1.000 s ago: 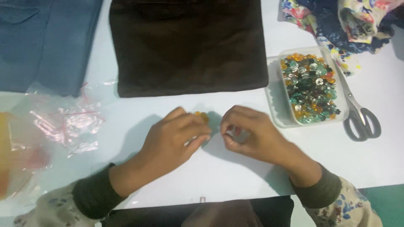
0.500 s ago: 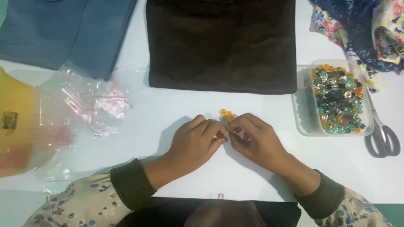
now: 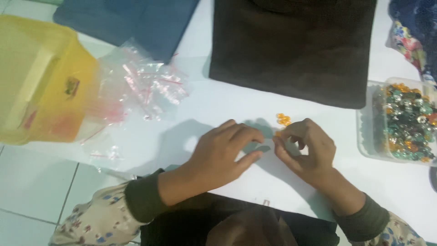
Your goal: Packaging small decorative beads into individual plastic resealable bags
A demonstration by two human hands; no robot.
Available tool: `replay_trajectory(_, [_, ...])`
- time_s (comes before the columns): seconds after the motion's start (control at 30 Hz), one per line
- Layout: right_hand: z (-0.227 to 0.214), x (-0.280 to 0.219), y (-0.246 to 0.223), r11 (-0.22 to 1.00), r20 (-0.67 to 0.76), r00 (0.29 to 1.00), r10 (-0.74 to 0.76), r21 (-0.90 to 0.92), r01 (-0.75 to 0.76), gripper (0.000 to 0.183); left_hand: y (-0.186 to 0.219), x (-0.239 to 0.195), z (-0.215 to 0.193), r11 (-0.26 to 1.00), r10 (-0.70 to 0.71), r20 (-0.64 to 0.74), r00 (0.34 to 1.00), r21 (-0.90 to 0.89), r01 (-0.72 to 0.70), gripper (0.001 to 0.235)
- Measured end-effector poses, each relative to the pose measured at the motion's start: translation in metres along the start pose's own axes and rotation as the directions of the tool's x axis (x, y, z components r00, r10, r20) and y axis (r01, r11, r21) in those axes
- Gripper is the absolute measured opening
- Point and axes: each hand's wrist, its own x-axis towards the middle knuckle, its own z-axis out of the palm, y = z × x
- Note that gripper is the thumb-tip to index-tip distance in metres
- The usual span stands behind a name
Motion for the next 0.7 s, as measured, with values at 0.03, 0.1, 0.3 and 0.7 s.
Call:
replay_trajectory(0.03, [0.010,0.002,-0.007,1.000,0.008,1.000,-0.010,0.004,0.010,0.021,-0.002,-0.008,-0.012,1.000,-0.007,-0.010,1.000,0.006,0.007,0.030])
replay_trajectory(0.1, [0.030,0.006,-0.022,0.977,-0.017,0.978,-0.206,0.060,0.207,0.016,-0.007,-0.025,-0.035,0.996,-0.071,-0.104,0.992,0.047,0.076,0.023])
replay_trajectory(0.3, [0.086,0.037,-0.103,0.863,0.013,0.877,-0.481,0.186,0.470,0.004,-0.017,-0.090,-0.130,0.921,-0.296,-0.288,0.911,0.165,0.352,0.023])
replay_trajectory(0.7, [0.207,0.067,-0.163,0.755,0.292,0.696,-0.656,0.267,0.599,0.040,-0.035,-0.207,-0.176,0.759,-0.434,-0.210,0.876,0.439,0.481,0.035])
